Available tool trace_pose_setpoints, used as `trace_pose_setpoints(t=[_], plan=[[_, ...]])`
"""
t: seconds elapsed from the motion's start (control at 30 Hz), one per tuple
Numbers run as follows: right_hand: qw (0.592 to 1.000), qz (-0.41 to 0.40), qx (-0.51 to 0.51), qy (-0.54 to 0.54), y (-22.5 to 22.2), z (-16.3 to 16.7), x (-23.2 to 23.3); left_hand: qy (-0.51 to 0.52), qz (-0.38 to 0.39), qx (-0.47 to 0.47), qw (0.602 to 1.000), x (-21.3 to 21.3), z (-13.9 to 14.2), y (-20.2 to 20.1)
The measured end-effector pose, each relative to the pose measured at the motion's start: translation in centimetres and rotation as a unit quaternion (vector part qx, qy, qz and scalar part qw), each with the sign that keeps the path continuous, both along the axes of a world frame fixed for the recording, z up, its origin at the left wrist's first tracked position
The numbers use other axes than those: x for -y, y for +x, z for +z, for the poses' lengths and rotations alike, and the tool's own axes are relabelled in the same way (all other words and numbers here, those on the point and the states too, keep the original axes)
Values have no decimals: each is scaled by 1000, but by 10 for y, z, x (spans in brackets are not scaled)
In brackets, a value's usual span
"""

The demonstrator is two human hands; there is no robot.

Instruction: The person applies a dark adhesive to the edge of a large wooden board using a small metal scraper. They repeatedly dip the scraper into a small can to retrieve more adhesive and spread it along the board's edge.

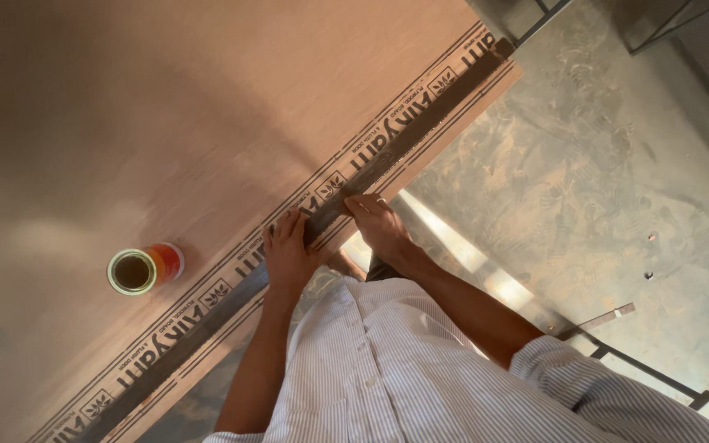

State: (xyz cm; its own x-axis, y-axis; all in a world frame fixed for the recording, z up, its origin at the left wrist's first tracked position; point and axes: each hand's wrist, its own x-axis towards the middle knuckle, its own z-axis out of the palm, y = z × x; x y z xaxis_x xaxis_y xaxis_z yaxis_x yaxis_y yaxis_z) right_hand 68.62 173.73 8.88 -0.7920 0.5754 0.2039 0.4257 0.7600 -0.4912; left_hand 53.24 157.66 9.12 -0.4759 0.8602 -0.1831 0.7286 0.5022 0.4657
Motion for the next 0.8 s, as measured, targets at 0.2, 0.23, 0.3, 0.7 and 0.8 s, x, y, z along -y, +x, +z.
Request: trace_pose_setpoints(t=[0.2,0.23,0.3,0.7,0.8], plan=[[987,-163,5,-4,5,29,-82,-4,-11,-2,1000,4,2,-4],[982,-185,-41,24,6,31,-90,-5,-10,-3,1000,5,0,-5],[976,-207,-38,-55,6,30,-94,-4,-10,-7,1000,7,-6,-5],[999,33,-2,4,-31,12,39,231,133,206,942,-11,79,-32],[994,28,41,100,-26,11,22,416,150,252,861,-14,167,-35]])
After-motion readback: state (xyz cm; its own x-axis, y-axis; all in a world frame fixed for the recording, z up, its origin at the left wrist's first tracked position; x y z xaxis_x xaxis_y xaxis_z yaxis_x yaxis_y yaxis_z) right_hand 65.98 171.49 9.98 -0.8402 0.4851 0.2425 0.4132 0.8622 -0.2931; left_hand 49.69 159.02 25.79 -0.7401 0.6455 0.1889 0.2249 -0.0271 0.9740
